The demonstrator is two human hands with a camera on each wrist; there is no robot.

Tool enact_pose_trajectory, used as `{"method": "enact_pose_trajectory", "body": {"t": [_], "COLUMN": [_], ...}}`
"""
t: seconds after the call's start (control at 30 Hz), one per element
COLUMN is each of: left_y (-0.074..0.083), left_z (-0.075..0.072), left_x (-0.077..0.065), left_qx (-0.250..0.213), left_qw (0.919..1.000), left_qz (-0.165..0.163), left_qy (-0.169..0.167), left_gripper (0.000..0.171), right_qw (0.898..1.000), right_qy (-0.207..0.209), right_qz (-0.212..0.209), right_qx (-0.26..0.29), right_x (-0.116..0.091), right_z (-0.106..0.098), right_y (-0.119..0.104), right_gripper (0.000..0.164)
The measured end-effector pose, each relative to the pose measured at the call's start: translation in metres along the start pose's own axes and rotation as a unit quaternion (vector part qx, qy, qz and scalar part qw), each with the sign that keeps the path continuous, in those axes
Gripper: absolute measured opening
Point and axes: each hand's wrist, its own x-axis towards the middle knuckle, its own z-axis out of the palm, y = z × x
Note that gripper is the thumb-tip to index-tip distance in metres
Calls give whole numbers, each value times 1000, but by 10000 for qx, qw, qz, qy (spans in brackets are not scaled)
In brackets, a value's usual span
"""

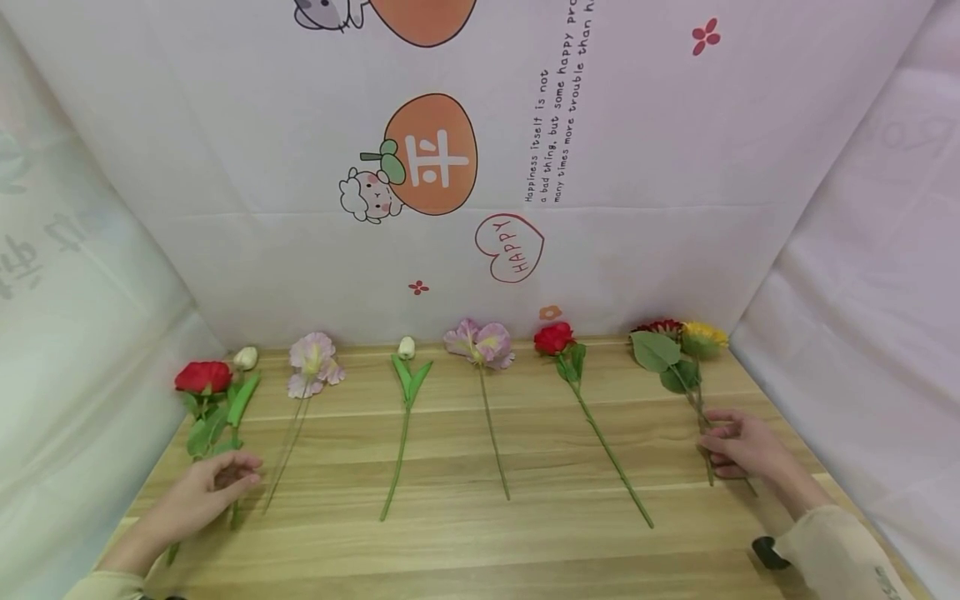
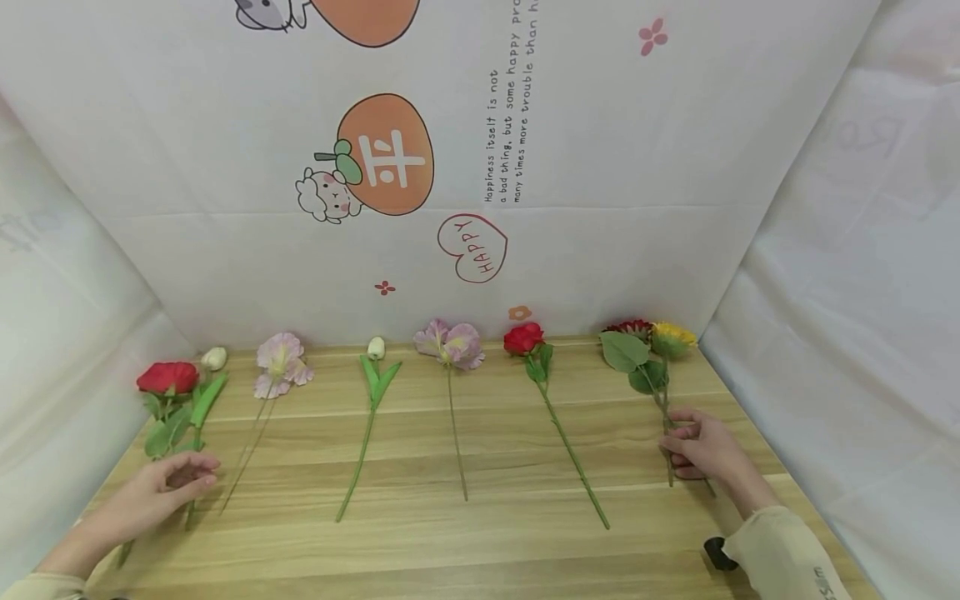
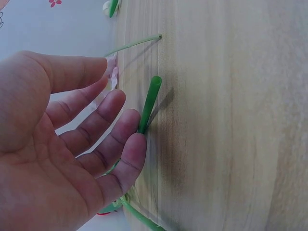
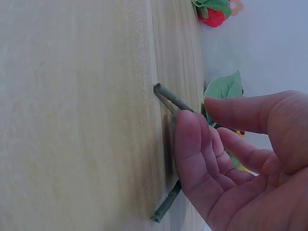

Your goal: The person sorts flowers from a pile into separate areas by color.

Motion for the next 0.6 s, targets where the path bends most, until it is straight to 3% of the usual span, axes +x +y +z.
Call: {"method": "enact_pose_trajectory", "body": {"t": [0.2,0.6], "left_y": [0,1], "left_z": [-1,-2], "left_x": [-1,6], "left_qx": [25,262], "left_qw": [9999,9995], "left_qz": [77,-176], "left_qy": [65,-22], "left_gripper": [35,43], "right_qw": [9999,9998], "right_qy": [-21,-79], "right_qz": [-32,-166], "right_qx": [135,122], "right_x": [-4,-8], "right_z": [-1,0], "right_y": [0,-5], "right_gripper": [68,68]}}
